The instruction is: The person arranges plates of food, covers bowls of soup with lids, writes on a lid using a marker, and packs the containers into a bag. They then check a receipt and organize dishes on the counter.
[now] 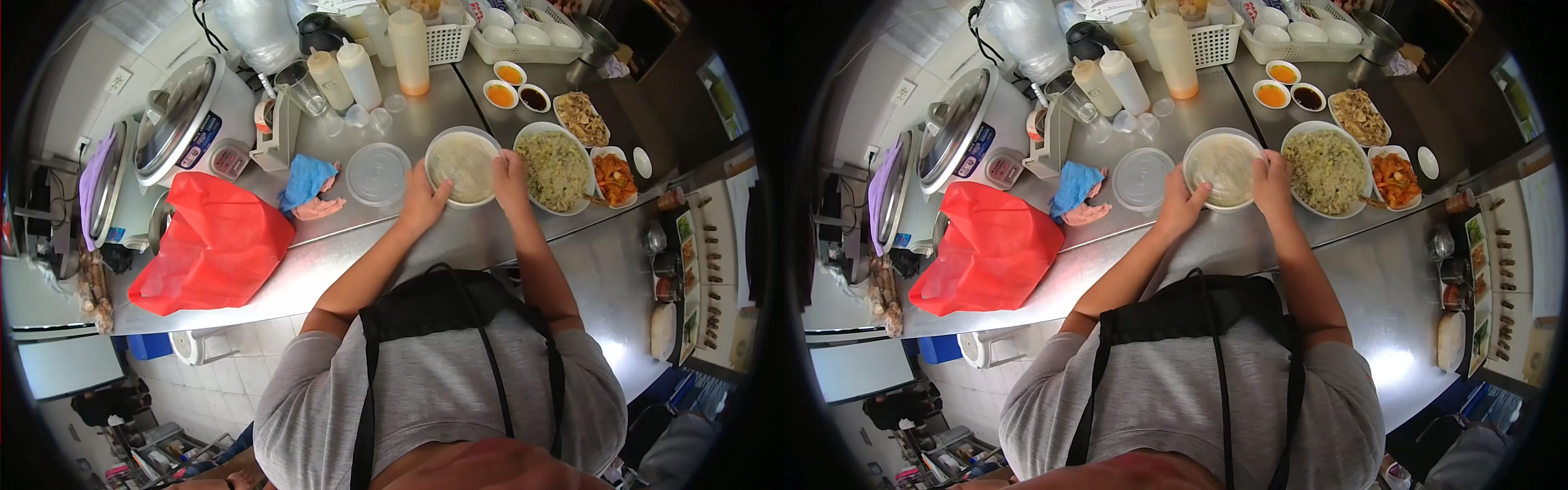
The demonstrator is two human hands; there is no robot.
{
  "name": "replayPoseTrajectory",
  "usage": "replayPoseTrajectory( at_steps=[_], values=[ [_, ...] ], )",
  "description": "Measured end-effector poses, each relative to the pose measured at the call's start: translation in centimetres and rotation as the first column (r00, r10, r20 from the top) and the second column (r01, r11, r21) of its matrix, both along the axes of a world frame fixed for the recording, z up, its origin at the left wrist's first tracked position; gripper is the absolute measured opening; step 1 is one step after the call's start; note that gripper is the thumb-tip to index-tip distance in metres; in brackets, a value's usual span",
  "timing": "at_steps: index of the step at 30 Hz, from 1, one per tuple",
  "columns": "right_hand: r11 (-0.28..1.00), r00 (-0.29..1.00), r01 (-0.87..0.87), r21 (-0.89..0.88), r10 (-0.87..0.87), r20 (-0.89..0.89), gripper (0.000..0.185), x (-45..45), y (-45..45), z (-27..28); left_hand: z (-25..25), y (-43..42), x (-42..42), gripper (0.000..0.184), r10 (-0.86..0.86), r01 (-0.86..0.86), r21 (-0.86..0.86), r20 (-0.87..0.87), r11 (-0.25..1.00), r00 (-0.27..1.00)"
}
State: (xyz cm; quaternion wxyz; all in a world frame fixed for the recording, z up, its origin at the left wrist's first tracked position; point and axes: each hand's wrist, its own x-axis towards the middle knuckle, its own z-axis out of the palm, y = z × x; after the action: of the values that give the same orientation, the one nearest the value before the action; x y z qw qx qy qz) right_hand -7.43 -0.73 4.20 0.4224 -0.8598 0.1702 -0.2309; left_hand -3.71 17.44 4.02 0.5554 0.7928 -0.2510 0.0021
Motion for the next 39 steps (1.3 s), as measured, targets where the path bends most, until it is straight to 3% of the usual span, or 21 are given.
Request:
replayPoseTrajectory(
  at_steps=[5,8,11,14,18,23,26,29,33,39],
  values=[
    [0.996,0.994,0.045,0.076,-0.052,0.098,0.028,0.4,0.2,-1.9,0.0,-0.5,-0.3,0.051,0.054,-0.053,-0.032,0.026,0.998,0.998],
    [0.979,0.999,-0.01,0.205,0.001,0.048,0.026,0.1,0.1,-0.8,-1.3,-0.3,0.6,0.048,0.0,0.009,-0.111,0.079,0.994,0.997],
    [0.975,0.998,-0.055,0.214,0.051,0.025,0.023,-0.9,0.1,-0.4,-2.1,0.0,0.2,0.04,-0.21,0.078,-0.455,-0.247,0.887,0.946],
    [0.94,0.995,-0.089,0.329,0.097,-0.008,0.021,-3.0,1.2,-0.6,-2.0,1.4,0.5,0.039,-0.265,0.054,-0.464,-0.405,0.884,0.875],
    [0.937,0.991,-0.118,0.329,0.13,-0.016,0.019,-4.9,2.9,0.5,0.2,2.8,0.1,0.043,-0.435,0.089,-0.528,-0.579,0.845,0.69],
    [0.933,0.954,-0.208,0.294,0.259,-0.148,0.021,-4.9,1.9,0.4,0.0,3.7,-1.0,0.047,-0.447,0.193,-0.465,-0.532,0.864,0.719],
    [0.984,0.983,-0.125,0.128,0.14,-0.117,0.021,-5.0,3.5,1.3,-0.5,4.1,-2.5,0.054,-0.451,0.224,-0.455,-0.485,0.862,0.749],
    [0.986,0.991,-0.12,0.113,0.127,-0.053,0.02,-5.0,3.6,0.6,-0.1,4.6,-3.6,0.058,-0.444,0.25,-0.441,-0.42,0.862,0.792],
    [0.976,0.979,-0.155,0.154,0.172,-0.107,0.019,-6.0,3.9,1.2,-0.8,5.5,-4.4,0.061,-0.435,0.292,-0.397,-0.344,0.87,0.832],
    [0.965,0.977,-0.187,0.182,0.201,-0.065,0.018,-6.3,3.8,0.7,-0.4,5.4,-2.9,0.054,-0.553,0.335,-0.469,-0.475,0.817,0.685]
  ],
)
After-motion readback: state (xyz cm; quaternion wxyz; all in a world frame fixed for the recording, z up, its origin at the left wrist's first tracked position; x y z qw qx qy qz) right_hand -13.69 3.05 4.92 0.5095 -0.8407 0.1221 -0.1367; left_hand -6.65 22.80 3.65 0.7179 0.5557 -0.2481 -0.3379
